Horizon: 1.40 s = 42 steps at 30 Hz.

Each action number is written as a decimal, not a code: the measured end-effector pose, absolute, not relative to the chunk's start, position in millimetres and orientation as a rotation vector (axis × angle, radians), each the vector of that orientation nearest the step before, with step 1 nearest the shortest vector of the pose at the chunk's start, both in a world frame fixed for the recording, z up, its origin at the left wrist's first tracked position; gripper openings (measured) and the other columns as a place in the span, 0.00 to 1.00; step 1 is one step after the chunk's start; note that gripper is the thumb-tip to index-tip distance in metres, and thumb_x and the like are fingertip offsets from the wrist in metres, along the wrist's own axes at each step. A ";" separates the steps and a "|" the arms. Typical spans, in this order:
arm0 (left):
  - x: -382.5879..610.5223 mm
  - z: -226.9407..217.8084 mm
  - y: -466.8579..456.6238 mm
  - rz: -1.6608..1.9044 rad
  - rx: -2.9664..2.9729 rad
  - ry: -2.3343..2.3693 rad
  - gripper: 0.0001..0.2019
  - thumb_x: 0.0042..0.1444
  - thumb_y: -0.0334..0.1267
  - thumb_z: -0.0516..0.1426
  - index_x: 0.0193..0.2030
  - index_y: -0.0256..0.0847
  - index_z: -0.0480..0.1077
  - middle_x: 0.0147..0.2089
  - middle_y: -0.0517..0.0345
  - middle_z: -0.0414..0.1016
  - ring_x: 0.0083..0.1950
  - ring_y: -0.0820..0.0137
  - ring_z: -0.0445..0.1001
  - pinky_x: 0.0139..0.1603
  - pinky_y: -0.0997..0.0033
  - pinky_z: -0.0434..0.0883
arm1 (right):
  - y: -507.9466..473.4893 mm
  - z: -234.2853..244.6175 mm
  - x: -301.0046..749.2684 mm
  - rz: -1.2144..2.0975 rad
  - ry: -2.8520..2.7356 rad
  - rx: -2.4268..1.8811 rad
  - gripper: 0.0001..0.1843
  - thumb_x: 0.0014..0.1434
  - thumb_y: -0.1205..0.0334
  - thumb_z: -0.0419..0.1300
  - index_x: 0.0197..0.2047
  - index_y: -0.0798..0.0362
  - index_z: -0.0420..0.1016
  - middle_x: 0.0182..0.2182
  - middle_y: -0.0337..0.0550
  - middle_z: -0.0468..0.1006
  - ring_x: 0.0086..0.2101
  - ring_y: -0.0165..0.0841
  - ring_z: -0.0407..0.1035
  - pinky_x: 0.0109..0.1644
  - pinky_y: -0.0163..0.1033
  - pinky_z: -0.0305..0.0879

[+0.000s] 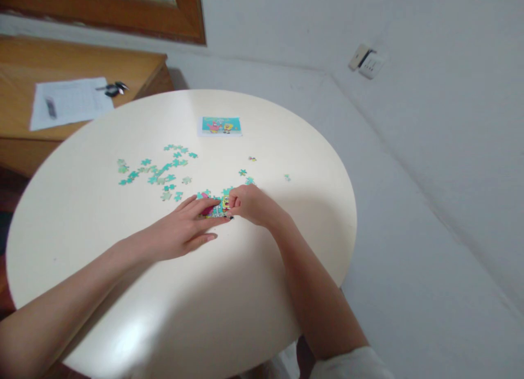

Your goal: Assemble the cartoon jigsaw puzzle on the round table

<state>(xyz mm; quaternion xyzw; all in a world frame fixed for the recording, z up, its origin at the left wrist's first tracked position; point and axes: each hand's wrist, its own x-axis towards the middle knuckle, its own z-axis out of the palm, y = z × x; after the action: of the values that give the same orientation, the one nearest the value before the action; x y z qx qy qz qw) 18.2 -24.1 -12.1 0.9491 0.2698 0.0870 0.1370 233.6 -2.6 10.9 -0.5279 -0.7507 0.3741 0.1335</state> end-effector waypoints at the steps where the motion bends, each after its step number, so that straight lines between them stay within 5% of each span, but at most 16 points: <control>1: 18.2 -12.6 -24.3 0.251 2.746 0.783 0.21 0.65 0.47 0.47 0.62 0.48 0.66 0.59 0.43 0.64 0.64 0.52 0.58 0.64 0.41 0.55 | -2.7 11.1 233.7 1.063 -2.194 -1.534 0.08 0.47 0.72 0.63 0.22 0.55 0.68 0.18 0.33 0.69 0.24 0.25 0.64 0.30 0.31 0.56; 16: 24.9 -15.5 -29.5 0.301 2.805 0.861 0.21 0.66 0.46 0.44 0.62 0.47 0.65 0.59 0.41 0.64 0.63 0.54 0.59 0.64 0.38 0.54 | 8.9 18.1 268.3 0.834 -1.939 -1.734 0.09 0.51 0.59 0.61 0.24 0.54 0.69 0.20 0.35 0.71 0.23 0.25 0.62 0.29 0.32 0.55; 31: 24.1 -19.1 -28.2 0.377 2.752 0.843 0.21 0.67 0.46 0.44 0.60 0.45 0.66 0.56 0.41 0.64 0.61 0.54 0.60 0.63 0.38 0.53 | 10.7 21.7 287.9 0.762 -1.983 -1.982 0.02 0.46 0.69 0.61 0.25 0.55 0.74 0.20 0.35 0.73 0.23 0.25 0.65 0.29 0.30 0.58; 42: 21.9 -18.4 -24.3 0.362 2.703 0.836 0.19 0.66 0.45 0.46 0.59 0.45 0.68 0.58 0.42 0.65 0.60 0.56 0.62 0.63 0.41 0.54 | 8.8 24.8 280.6 0.822 -2.020 -2.071 0.03 0.47 0.68 0.66 0.28 0.56 0.77 0.23 0.38 0.76 0.25 0.26 0.68 0.29 0.29 0.60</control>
<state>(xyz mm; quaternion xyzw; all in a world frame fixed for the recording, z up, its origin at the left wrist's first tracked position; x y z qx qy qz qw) 21.9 -24.3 -18.4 0.9378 0.2899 0.1255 0.1440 280.6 8.8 24.8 -0.6871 -0.6702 0.2726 0.0670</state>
